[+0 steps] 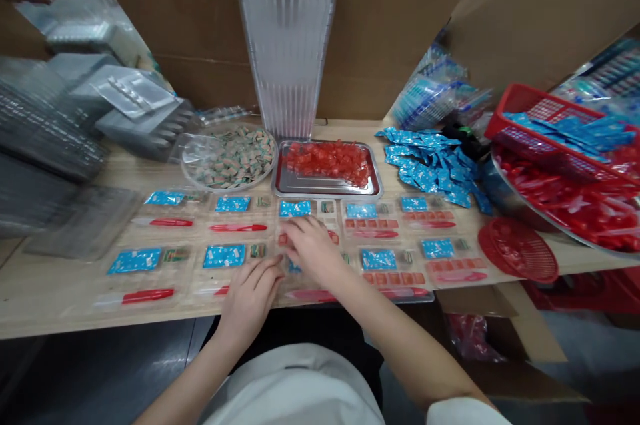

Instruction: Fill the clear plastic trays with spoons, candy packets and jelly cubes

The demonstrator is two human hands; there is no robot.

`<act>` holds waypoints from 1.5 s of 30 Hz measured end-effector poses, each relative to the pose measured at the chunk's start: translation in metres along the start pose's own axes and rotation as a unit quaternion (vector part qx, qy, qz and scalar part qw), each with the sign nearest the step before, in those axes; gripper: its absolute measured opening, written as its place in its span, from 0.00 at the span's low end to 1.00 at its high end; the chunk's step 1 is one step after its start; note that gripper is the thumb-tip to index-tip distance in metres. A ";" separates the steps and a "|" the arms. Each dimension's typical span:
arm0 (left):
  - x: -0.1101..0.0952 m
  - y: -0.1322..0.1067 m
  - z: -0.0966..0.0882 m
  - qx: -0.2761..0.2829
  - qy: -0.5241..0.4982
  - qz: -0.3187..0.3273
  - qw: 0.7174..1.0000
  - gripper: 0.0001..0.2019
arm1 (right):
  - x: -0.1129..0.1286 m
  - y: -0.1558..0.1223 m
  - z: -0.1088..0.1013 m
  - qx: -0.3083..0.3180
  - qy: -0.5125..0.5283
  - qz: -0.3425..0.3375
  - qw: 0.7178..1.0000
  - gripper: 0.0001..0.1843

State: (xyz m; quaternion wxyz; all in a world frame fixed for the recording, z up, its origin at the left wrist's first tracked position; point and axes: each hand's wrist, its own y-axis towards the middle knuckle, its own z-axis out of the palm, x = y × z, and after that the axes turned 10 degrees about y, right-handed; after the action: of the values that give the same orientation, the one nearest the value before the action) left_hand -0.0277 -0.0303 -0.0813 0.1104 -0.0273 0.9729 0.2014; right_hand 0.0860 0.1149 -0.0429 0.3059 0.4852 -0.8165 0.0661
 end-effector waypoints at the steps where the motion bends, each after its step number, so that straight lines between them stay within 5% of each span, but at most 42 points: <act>1: 0.001 0.001 -0.001 -0.017 0.001 0.005 1.000 0.05 | -0.006 -0.006 -0.011 -0.035 0.011 0.014 0.999 0.20; 4: 0.009 0.009 -0.008 -0.087 -0.007 0.027 0.996 0.06 | -0.026 -0.032 -0.045 -0.104 0.025 0.059 0.993 0.29; 6: 0.014 0.020 -0.016 -0.122 -0.032 0.043 0.991 0.06 | -0.036 -0.053 -0.060 -0.075 0.041 0.069 0.994 0.34; 10: 0.017 0.047 -0.034 -0.126 -0.096 0.050 0.986 0.06 | -0.036 -0.078 -0.059 -0.048 0.147 0.070 0.985 0.25; 16: 0.014 0.087 -0.052 -0.022 -0.288 -0.066 0.955 0.04 | -0.031 -0.065 -0.058 -0.172 0.308 0.153 0.923 0.07; 20: 0.023 0.107 -0.033 0.112 -0.447 -0.166 0.872 0.19 | -0.051 -0.044 -0.062 -0.162 0.384 0.236 0.878 0.12; 22: 0.029 0.113 -0.015 0.128 -0.444 -0.222 0.859 0.22 | -0.062 -0.033 -0.057 -0.141 0.335 0.268 0.892 0.13; 27: 0.040 0.117 0.018 0.109 -0.271 -0.233 0.928 0.30 | -0.068 -0.017 -0.037 -0.079 0.098 0.284 0.951 0.16; 32: 0.039 0.111 0.014 0.048 -0.047 -0.143 0.988 0.25 | -0.053 -0.021 -0.034 -0.079 -0.045 0.267 0.959 0.21; 35: 0.036 0.103 0.007 0.016 0.022 -0.076 0.997 0.23 | -0.049 -0.024 -0.035 -0.072 -0.089 0.229 0.967 0.22; 39: 0.032 0.093 0.008 0.089 0.041 0.037 0.995 0.22 | -0.053 -0.023 -0.030 -0.023 -0.091 0.196 0.976 0.19; 45: 0.028 0.083 0.017 0.155 0.058 0.051 0.985 0.20 | -0.057 -0.020 -0.027 0.001 -0.114 0.182 0.977 0.18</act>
State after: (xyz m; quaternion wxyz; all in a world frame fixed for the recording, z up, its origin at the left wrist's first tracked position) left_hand -0.0594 0.0526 -0.0711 0.0467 0.0281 0.9972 0.0516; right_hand 0.1337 0.1587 -0.0573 0.1935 0.3331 -0.9205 0.0661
